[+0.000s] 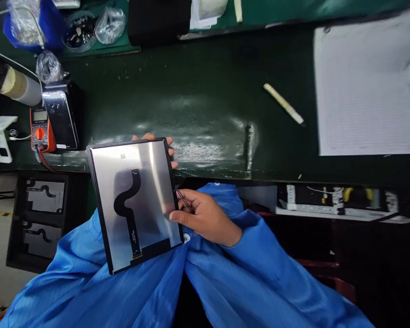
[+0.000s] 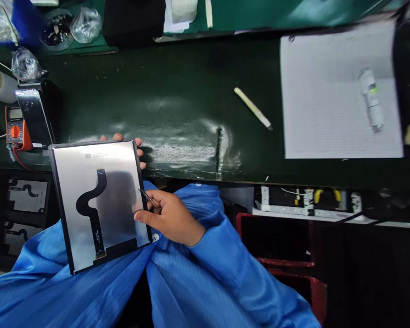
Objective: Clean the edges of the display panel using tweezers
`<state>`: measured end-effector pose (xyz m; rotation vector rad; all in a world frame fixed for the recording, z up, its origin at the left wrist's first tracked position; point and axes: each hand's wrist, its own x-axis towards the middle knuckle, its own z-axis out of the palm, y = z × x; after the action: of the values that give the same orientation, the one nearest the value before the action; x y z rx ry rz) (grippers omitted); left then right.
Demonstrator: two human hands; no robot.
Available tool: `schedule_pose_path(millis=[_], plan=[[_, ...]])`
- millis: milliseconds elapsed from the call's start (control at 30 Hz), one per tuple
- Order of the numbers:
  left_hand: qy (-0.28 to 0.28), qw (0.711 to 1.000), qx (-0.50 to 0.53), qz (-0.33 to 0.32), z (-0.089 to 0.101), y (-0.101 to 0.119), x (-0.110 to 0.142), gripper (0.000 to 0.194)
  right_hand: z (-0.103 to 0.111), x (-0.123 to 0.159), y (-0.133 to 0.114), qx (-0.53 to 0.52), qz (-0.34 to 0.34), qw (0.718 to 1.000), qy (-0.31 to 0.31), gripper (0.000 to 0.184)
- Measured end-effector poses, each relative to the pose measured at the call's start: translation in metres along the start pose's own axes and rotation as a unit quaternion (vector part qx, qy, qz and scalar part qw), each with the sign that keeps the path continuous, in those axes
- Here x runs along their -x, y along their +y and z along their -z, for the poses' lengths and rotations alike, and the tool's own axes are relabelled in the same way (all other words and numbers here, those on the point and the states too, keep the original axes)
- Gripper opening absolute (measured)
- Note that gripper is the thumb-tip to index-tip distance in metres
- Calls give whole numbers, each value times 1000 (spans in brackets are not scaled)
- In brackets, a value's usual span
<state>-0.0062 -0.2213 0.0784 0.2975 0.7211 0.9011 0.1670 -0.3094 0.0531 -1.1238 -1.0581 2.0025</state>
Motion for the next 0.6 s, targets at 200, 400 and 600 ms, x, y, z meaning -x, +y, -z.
schedule_pose_path(millis=[200,400,600], plan=[[225,969,-64,-84,2,34,-5,29,14,5,-1,-42,-36,994,90,48],[225,964,-45,-138,-7,71,29,34,42,11,-3,-31,-1,971,236,49],[169,978,-73,-94,-46,68,69,42,49,8,-12,-50,14,959,280,50]])
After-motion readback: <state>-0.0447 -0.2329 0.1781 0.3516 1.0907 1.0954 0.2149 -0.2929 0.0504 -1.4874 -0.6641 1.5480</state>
